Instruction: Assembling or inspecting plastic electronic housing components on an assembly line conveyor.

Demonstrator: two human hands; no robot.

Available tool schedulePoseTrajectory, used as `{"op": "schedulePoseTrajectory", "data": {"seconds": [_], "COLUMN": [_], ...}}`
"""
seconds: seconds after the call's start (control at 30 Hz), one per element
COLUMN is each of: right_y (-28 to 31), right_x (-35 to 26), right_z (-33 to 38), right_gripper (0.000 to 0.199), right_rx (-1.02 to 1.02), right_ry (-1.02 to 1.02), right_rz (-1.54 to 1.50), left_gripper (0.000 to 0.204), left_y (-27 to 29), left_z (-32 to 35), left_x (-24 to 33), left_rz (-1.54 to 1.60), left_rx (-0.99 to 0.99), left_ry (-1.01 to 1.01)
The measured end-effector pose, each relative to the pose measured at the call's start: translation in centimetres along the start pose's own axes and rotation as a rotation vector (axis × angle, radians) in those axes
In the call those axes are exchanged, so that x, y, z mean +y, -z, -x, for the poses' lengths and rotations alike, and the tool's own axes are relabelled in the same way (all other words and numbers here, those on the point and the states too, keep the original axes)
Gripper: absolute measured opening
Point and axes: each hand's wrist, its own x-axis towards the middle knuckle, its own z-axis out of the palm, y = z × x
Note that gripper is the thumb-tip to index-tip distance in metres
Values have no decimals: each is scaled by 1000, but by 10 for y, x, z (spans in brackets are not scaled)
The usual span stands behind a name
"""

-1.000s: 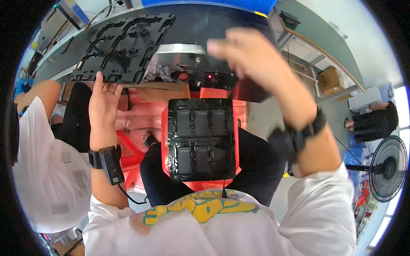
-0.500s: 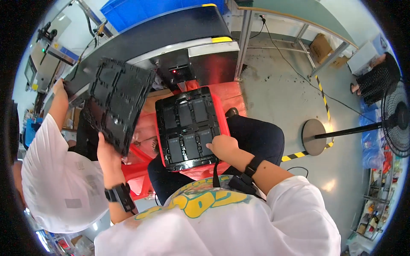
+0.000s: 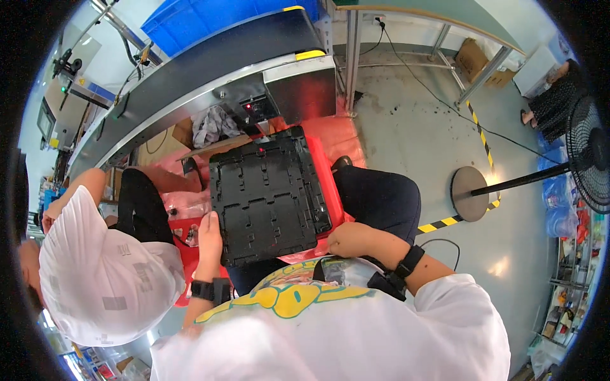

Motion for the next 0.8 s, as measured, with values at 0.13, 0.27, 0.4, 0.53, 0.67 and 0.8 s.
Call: {"op": "schedulePoseTrajectory", "data": {"seconds": [0.13,0.27,0.4,0.53,0.67,0.8], "right_y": [-26,-29,-20,-12,0,55], "right_x": [15,14,-6,-15,-14,-30], "right_z": [-4,-6,-10,-15,-8,13], "right_gripper": [23,30,41,46,48,43], "right_rx": [129,247,534,522,445,-58], "right_ry": [-38,-53,-224,-392,-435,-243], "right_rz": [76,14,-85,-127,-51,68], "left_gripper": [33,31,27,28,34,38], "left_y": [-8,-18,-43,-69,-67,-59], "left_z": [-4,5,7,-11,-21,-27], "left_x": [-23,-29,-33,-26,-21,-32], "left_rz": [-357,74,231,171,104,152], "left_rx": [109,-70,82,124,8,-78], "left_ry": [-279,149,118,-11,-5,91]}}
